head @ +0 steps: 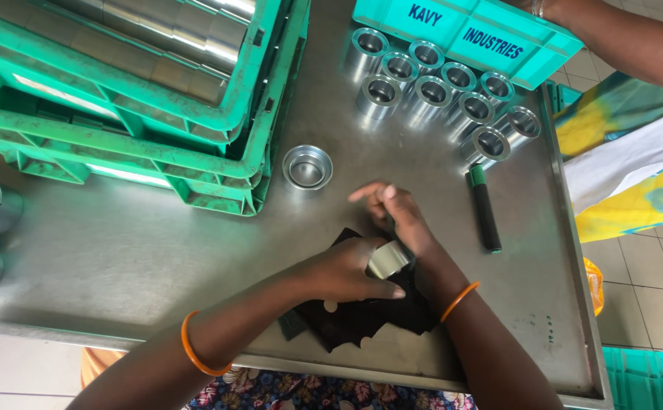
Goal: Inspecting and wiping metal rings at a metal fabrication workbench.
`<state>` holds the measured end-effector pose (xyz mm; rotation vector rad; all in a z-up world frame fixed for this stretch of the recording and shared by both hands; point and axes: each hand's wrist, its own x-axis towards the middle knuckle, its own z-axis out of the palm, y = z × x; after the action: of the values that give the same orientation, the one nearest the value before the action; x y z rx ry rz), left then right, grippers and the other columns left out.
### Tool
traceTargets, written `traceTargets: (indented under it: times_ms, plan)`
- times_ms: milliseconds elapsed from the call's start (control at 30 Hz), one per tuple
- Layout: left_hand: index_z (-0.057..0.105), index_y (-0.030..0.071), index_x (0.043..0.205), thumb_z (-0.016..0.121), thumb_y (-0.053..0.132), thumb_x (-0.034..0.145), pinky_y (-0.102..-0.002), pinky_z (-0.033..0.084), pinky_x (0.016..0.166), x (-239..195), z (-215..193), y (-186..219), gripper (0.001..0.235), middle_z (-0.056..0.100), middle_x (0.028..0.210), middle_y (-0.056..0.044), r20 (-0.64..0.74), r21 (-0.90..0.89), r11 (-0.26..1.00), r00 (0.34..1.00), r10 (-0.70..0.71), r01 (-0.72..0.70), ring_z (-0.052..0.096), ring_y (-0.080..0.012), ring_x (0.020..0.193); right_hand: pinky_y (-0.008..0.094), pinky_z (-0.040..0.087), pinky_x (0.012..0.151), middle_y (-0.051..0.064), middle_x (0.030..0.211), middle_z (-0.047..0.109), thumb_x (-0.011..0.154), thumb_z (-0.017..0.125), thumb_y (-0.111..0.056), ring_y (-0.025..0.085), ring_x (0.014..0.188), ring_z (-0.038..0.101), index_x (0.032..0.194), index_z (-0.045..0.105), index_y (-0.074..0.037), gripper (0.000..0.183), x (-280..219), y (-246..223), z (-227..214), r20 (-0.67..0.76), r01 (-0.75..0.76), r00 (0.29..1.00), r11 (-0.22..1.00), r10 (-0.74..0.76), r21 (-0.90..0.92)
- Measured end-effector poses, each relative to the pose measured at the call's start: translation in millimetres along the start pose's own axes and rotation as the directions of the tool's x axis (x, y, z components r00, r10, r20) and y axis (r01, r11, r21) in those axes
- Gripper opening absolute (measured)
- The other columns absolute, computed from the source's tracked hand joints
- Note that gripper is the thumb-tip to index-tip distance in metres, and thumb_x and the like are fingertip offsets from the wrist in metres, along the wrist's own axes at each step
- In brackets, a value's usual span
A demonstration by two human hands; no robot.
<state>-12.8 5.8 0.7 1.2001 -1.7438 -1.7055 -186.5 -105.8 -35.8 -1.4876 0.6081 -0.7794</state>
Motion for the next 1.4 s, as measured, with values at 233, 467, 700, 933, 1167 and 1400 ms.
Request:
traceTargets:
  times_ms: [233, 467, 700, 933, 1167, 1400]
  plan:
    - [0.061, 0.004, 0.121, 0.073, 0.030, 0.088, -0.036, 0.056, 0.077, 20.7, 14.5, -40.2, 0.043, 0.068, 0.099, -0.009, -0.019, 0.017, 0.975, 0.975, 0.222, -0.222, 0.066, -0.0182, 0.086, 0.028, 0.040, 0.062, -0.002, 0.078, 0.051, 0.104, 0.029, -0.072, 0.011, 0.066, 0.045, 0.121, 0.069, -0.001, 0.083, -0.3, -72.6, 59.9, 0.180, 0.177, 0.976, 0.925, -0.121, -0.336]
    - [0.067, -0.001, 0.104, 0.069, 0.018, 0.087, -0.035, 0.055, 0.073, 26.9, 18.0, -60.0, 0.025, 0.068, 0.084, -0.011, -0.046, -0.063, 0.963, 0.964, 0.261, -0.264, 0.065, -0.0190, 0.076, 0.030, 0.047, 0.062, 0.003, 0.075, 0.056, 0.103, 0.041, -0.066, 0.013, 0.067, 0.056, 0.114, 0.073, -0.004, 0.071, 8.8, -50.9, 38.0, 0.231, 0.245, 0.962, 0.840, -0.147, -0.483]
    - [0.067, 0.002, 0.112, 0.075, 0.019, 0.084, -0.031, 0.055, 0.084, 28.7, 23.4, -56.6, 0.034, 0.071, 0.098, -0.005, -0.165, -0.128, 0.889, 0.893, 0.418, -0.440, 0.068, -0.0142, 0.090, 0.032, 0.048, 0.065, 0.005, 0.078, 0.059, 0.104, 0.039, -0.066, 0.014, 0.071, 0.061, 0.113, 0.075, -0.007, 0.069, 0.7, -57.1, 48.5, 0.093, 0.068, 0.995, 0.860, -0.023, -0.506]
    - [0.065, -0.001, 0.122, 0.073, 0.018, 0.091, -0.033, 0.054, 0.088, 40.5, 29.9, -80.5, 0.037, 0.070, 0.108, -0.010, -0.179, 0.038, 0.874, 0.857, 0.483, -0.484, 0.066, -0.0182, 0.098, 0.035, 0.049, 0.069, 0.007, 0.083, 0.062, 0.099, 0.054, -0.058, 0.018, 0.077, 0.063, 0.114, 0.074, -0.010, 0.054, 10.1, -56.3, 44.7, 0.297, 0.339, 0.939, 0.631, -0.175, -0.698]
    - [0.062, 0.001, 0.124, 0.077, 0.021, 0.087, -0.032, 0.055, 0.090, 17.9, 19.5, -34.7, 0.044, 0.071, 0.108, -0.007, -0.070, -0.266, 0.872, 0.910, 0.408, -0.411, 0.068, -0.0150, 0.098, 0.030, 0.049, 0.073, 0.006, 0.088, 0.063, 0.105, 0.050, -0.047, 0.014, 0.079, 0.061, 0.119, 0.074, -0.011, 0.045, 2.6, -56.9, 32.3, 0.185, 0.166, 0.980, 0.804, -0.070, -0.571]
    - [0.058, 0.001, 0.127, 0.074, 0.018, 0.089, -0.034, 0.054, 0.090, 33.9, 37.3, -61.3, 0.045, 0.066, 0.115, -0.009, -0.208, -0.194, 0.858, 0.875, 0.438, -0.476, 0.064, -0.0167, 0.106, 0.037, 0.053, 0.073, 0.008, 0.088, 0.072, 0.094, 0.061, -0.050, 0.022, 0.079, 0.069, 0.113, 0.073, -0.011, 0.045, 1.0, -69.2, 49.7, 0.336, 0.324, 0.938, 0.562, -0.086, -0.761]
